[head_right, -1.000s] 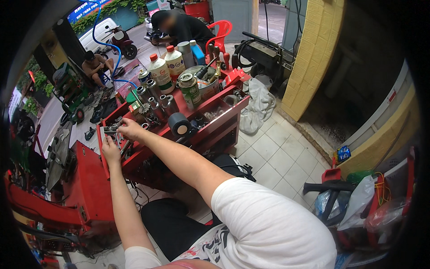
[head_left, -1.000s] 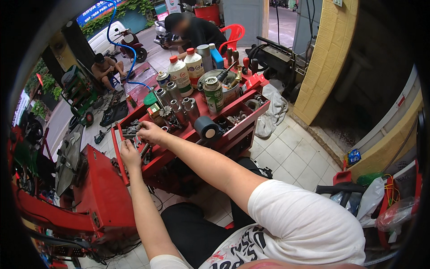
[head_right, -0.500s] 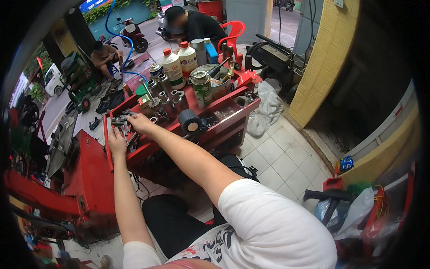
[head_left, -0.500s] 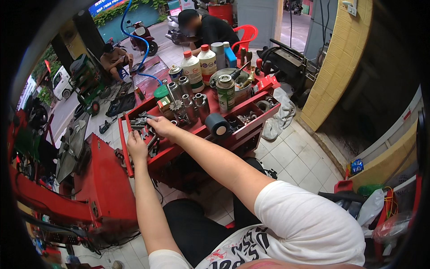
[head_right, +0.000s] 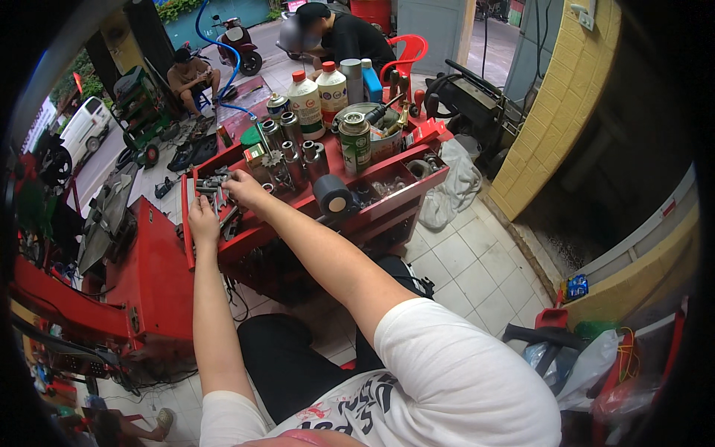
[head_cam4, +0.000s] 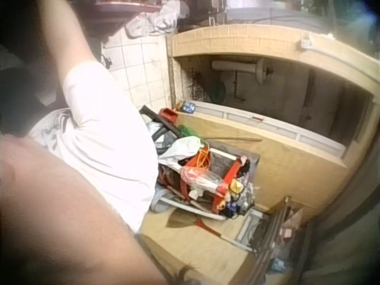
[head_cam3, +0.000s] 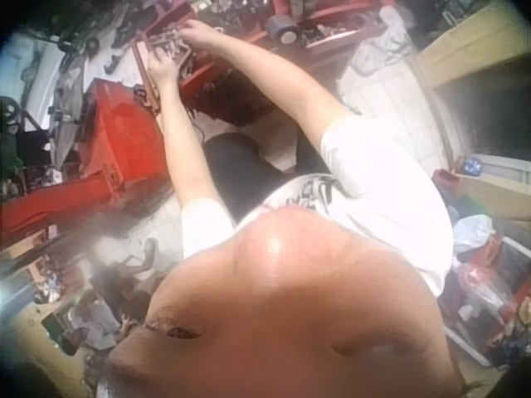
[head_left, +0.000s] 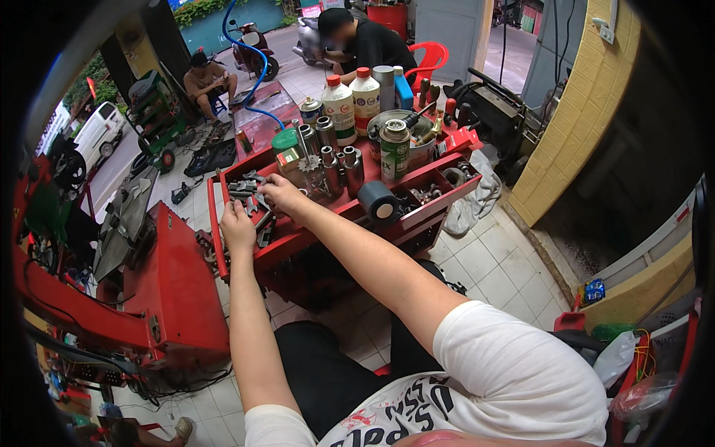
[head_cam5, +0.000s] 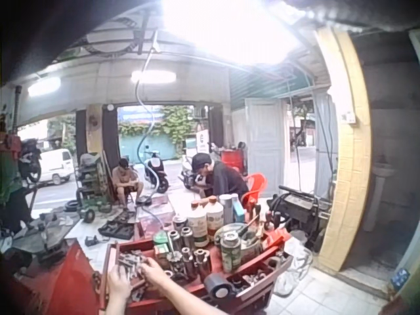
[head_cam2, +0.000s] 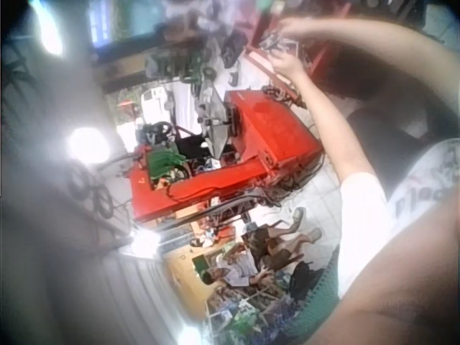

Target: The person sits at a red workbench in a workshop, handling small mechanical parts and tools. They repeatedly pick up, inspect, and place down various metal components, including bolts and gears, while occasionally using a wrench.

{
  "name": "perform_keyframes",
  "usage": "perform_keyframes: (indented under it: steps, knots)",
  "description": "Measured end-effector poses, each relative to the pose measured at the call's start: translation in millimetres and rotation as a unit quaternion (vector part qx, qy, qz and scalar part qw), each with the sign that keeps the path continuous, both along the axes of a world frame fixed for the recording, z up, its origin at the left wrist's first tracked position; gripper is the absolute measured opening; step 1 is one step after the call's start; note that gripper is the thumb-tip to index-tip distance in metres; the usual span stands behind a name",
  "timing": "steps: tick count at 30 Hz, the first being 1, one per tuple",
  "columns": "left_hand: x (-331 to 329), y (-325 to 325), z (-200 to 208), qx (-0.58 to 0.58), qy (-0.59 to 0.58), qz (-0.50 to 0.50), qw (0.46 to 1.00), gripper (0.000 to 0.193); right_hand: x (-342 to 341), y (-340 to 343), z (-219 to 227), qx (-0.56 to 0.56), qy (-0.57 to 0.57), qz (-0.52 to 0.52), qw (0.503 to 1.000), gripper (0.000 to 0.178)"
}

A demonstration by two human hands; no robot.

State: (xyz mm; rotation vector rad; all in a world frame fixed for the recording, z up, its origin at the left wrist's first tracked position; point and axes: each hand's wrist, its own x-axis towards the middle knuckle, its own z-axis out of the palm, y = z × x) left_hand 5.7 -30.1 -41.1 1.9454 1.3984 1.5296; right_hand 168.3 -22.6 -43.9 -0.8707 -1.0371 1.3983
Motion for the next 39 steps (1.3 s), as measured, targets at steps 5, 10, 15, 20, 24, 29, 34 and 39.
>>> perform_keyframes:
  steps: [5, 10, 15, 20, 24, 29, 34, 39]
  knots:
    - [-2, -2, 2, 0.000, 0.005, 0.004, 1.000, 0.032, -5, -8, 7, -0.074, -0.061, 0.005, 0.995, 0.033]
    - [0, -1, 2, -0.013, 0.002, 0.001, 1.000, 0.034, -2, -5, 4, -0.030, -0.020, 0.023, 0.999, 0.025]
    - [-1, 6, -6, 0.004, 0.004, -0.001, 1.000, 0.038, 1, 1, -2, -0.025, 0.022, 0.028, 0.999, 0.013]
    - [-7, 3, -4, -0.013, 0.010, 0.003, 1.000, 0.038, -4, -8, 9, -0.037, 0.013, 0.026, 0.999, 0.011]
    - [1, 0, 1, -0.016, 0.008, -0.005, 1.000, 0.038, -1, -4, 6, -0.015, 0.003, -0.006, 1.000, 0.013]
    - [-3, 0, -1, -0.039, -0.042, -0.029, 0.998, 0.033, 2, -5, 4, -0.032, 0.054, 0.014, 0.998, 0.020]
    - [-4, 0, -1, -0.035, -0.062, -0.052, 0.996, 0.034, 0, -5, 5, -0.042, -0.040, -0.003, 0.998, 0.027]
    - [2, -8, 8, -0.007, -0.041, -0.024, 0.999, 0.038, 1, -3, 1, 0.037, 0.001, 0.041, 0.998, 0.025]
